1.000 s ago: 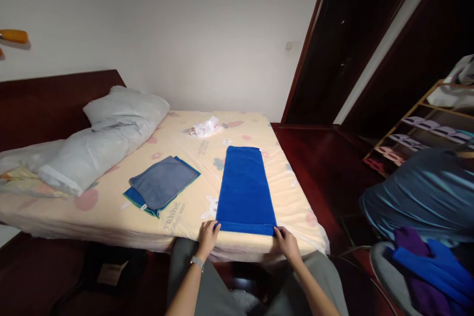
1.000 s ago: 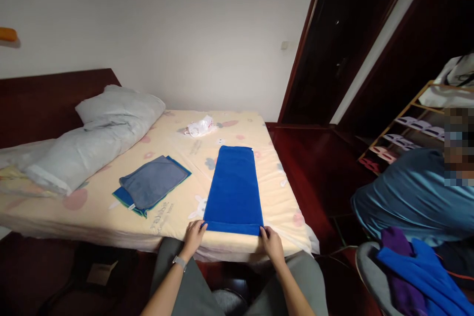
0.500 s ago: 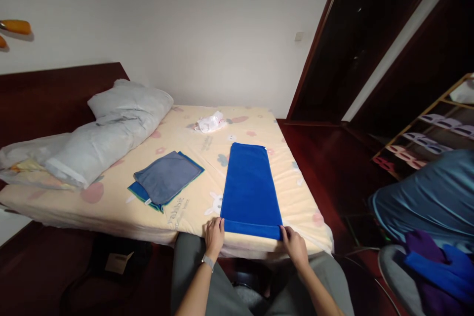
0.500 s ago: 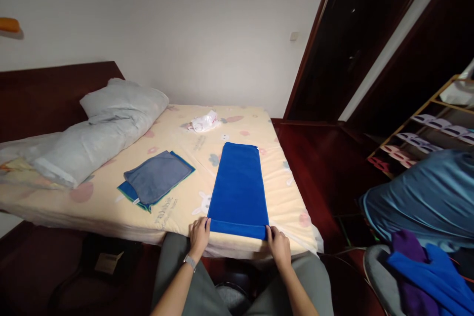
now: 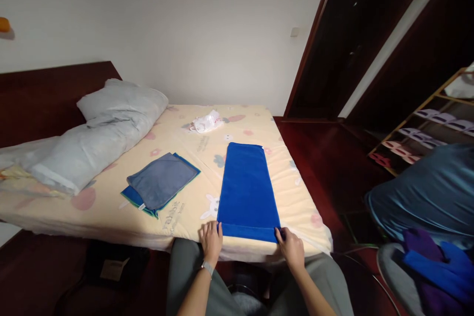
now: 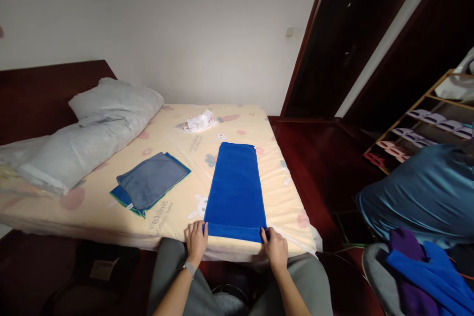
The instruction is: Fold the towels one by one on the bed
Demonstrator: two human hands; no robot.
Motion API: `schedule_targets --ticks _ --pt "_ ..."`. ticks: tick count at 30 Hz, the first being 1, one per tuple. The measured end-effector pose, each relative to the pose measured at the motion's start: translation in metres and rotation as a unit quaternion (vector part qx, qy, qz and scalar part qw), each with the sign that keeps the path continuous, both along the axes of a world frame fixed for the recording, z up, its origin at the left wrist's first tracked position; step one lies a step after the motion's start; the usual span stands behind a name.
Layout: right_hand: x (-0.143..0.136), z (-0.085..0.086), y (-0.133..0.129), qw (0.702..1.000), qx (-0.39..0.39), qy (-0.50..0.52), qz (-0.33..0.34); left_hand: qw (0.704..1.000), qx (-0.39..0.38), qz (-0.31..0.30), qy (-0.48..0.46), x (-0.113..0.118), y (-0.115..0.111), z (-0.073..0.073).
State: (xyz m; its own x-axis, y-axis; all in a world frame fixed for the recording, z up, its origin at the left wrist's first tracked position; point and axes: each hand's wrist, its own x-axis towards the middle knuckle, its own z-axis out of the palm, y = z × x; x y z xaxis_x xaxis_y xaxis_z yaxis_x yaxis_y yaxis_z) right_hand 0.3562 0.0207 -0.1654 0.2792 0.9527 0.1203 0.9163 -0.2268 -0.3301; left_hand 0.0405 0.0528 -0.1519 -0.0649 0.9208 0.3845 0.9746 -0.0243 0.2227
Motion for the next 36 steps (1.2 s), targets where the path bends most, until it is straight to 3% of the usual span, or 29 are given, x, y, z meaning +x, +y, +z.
schedule_targets --ticks 6,14,16,20,22,25,31,36 --pt "-0.010 0.003 -0.002 0.999 0.017 -0.047 -0.023 1.000 -0.008 0.016 -0.026 -0.004 -0.003 -0.002" --pt "-0.005 0.013 -0.014 0.977 0.058 0.110 -0.173 0.998 0.002 0.004 -0.069 -0.009 -0.014 0.010" --pt "-0.019 0.012 -0.023 0.978 0.093 0.129 -0.133 0.997 0.000 -0.029 -0.067 0.001 -0.024 0.011" --pt "-0.070 0.004 -0.032 0.974 0.146 0.127 0.120 0.970 -0.026 -0.240 -0.032 0.036 -0.038 0.011" --pt "-0.087 -0.003 -0.030 0.970 0.132 0.081 0.190 0.951 -0.040 -0.308 -0.005 0.048 -0.037 0.011" --pt "-0.086 -0.018 -0.026 0.972 0.110 0.029 0.205 0.947 -0.064 -0.314 0.021 0.043 -0.028 0.010" --pt "-0.033 -0.039 -0.023 0.972 0.113 0.005 0.208 0.952 -0.074 -0.295 0.045 -0.003 -0.013 0.008" --pt "-0.003 -0.048 -0.018 0.969 0.104 0.023 0.225 0.955 -0.064 -0.286 0.042 -0.022 -0.009 0.007"
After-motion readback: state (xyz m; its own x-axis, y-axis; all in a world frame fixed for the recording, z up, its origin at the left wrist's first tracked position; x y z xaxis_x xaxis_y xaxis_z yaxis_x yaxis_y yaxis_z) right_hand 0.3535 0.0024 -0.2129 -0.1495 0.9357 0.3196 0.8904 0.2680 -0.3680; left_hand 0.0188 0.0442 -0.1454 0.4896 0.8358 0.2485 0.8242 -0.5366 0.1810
